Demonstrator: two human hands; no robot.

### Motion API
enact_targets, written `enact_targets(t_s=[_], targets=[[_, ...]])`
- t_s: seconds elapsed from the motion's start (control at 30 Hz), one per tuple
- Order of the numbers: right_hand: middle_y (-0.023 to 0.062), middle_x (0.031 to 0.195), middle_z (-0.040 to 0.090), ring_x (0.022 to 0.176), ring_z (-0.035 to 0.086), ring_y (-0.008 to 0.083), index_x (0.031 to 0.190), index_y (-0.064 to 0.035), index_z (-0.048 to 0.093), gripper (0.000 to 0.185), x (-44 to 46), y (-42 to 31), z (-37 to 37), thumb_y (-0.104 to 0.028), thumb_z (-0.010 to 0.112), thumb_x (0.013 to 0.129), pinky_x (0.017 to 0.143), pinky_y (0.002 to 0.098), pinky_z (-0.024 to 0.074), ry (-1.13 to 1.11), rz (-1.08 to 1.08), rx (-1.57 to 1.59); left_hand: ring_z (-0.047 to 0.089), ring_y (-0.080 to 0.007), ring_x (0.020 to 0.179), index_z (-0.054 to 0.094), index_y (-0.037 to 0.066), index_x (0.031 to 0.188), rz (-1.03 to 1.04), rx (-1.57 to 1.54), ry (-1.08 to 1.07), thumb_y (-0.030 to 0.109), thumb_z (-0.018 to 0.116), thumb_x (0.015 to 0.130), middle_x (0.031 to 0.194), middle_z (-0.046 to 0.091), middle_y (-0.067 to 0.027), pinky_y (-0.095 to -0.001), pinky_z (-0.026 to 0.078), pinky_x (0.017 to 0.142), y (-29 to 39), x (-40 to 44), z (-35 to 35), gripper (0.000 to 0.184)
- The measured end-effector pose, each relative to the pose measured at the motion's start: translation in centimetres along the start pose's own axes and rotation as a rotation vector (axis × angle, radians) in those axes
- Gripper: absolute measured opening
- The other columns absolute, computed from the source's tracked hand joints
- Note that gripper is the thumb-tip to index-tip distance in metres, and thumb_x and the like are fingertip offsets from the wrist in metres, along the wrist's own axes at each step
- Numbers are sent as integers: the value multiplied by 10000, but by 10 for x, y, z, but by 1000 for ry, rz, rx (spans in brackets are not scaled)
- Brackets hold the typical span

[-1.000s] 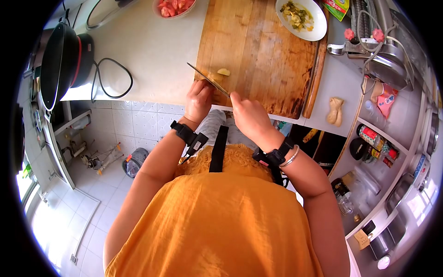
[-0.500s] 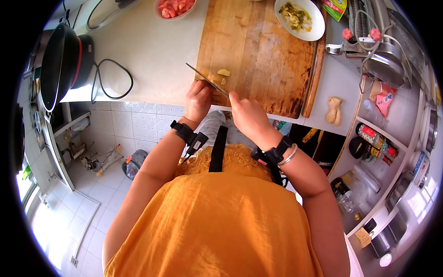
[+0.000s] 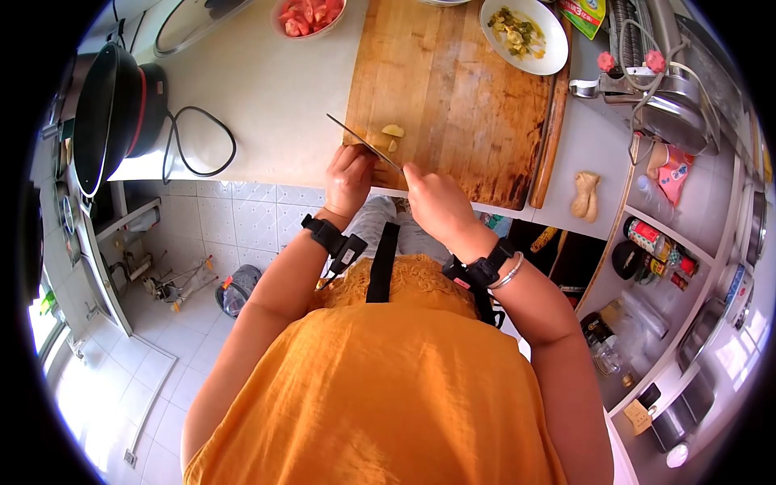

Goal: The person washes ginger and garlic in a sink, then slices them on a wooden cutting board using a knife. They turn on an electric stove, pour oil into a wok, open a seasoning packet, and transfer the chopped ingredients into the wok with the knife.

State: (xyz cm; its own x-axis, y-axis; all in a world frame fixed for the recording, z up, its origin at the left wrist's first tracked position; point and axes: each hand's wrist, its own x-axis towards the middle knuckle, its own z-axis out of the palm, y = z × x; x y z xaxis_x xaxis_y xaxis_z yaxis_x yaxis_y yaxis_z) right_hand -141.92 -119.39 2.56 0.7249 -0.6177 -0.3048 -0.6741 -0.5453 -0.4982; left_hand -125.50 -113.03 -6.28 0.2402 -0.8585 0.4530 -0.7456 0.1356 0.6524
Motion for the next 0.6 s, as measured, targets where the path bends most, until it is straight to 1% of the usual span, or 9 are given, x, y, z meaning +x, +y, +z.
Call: enact_targets(t_s=[0.1, 0.17, 0.2, 0.27, 0.3, 0.4, 0.47, 0.6], targets=[[209, 648, 595, 616, 597, 379, 1033, 48, 489, 262, 13, 3, 13, -59, 537, 799, 533, 474, 472, -19, -21, 3, 569, -286, 759, 628, 23, 772, -14, -7, -11, -84, 624, 633, 843, 595, -87, -357, 486, 639, 0, -2, 0, 176], [210, 641, 590, 612, 593, 383, 1022, 42, 491, 247, 17, 8, 27, -69, 536, 806, 530, 476, 467, 73, -34, -14, 572, -284, 764, 626, 21, 765, -16, -14, 0, -89, 623, 629, 845, 595, -92, -357, 487, 639, -1, -2, 0, 175], [210, 641, 590, 612, 593, 383, 1022, 42, 491, 247, 17, 9, 27, -69, 536, 806, 530, 476, 467, 75, -37, -12, 572, -284, 764, 626, 21, 765, -15, -11, 0, -89, 623, 629, 845, 595, -92, -357, 487, 639, -2, -2, 1, 175], [211, 638, 588, 604, 587, 388, 1018, 34, 497, 232, 12, 11, 26, -72, 531, 814, 533, 476, 464, 168, -6, 150, 577, -283, 771, 622, 19, 759, -44, -20, -4, -91, 620, 631, 849, 595, -96, -355, 488, 642, 0, -4, 0, 169], [211, 638, 588, 604, 587, 388, 1018, 34, 497, 232, 10, 11, 24, -72, 531, 814, 533, 476, 464, 174, -7, 149, 577, -283, 771, 622, 19, 759, -37, -20, -3, -91, 620, 631, 849, 595, -96, -355, 488, 642, -1, -3, 0, 169], [215, 641, 586, 607, 585, 392, 1014, 29, 503, 220, -1, 8, 14, -70, 529, 818, 536, 474, 462, 155, -29, 110, 580, -285, 775, 619, 19, 758, -24, -8, 3, -89, 617, 635, 858, 596, -98, -353, 488, 642, -1, -4, 0, 164], [214, 640, 586, 609, 589, 389, 1005, 33, 505, 221, -4, 4, 3, -66, 535, 809, 538, 469, 469, 55, -3, 62, 580, -287, 771, 617, 18, 758, -20, -12, 20, -90, 611, 639, 861, 597, -101, -355, 488, 641, -1, -4, 0, 161], [210, 631, 585, 606, 591, 386, 1004, 39, 503, 230, 2, 4, -6, -63, 538, 801, 539, 464, 475, 18, -35, 32, 580, -287, 768, 616, 18, 759, -17, -7, 14, -92, 608, 638, 862, 598, -101, -358, 488, 640, -2, -4, 1, 164]])
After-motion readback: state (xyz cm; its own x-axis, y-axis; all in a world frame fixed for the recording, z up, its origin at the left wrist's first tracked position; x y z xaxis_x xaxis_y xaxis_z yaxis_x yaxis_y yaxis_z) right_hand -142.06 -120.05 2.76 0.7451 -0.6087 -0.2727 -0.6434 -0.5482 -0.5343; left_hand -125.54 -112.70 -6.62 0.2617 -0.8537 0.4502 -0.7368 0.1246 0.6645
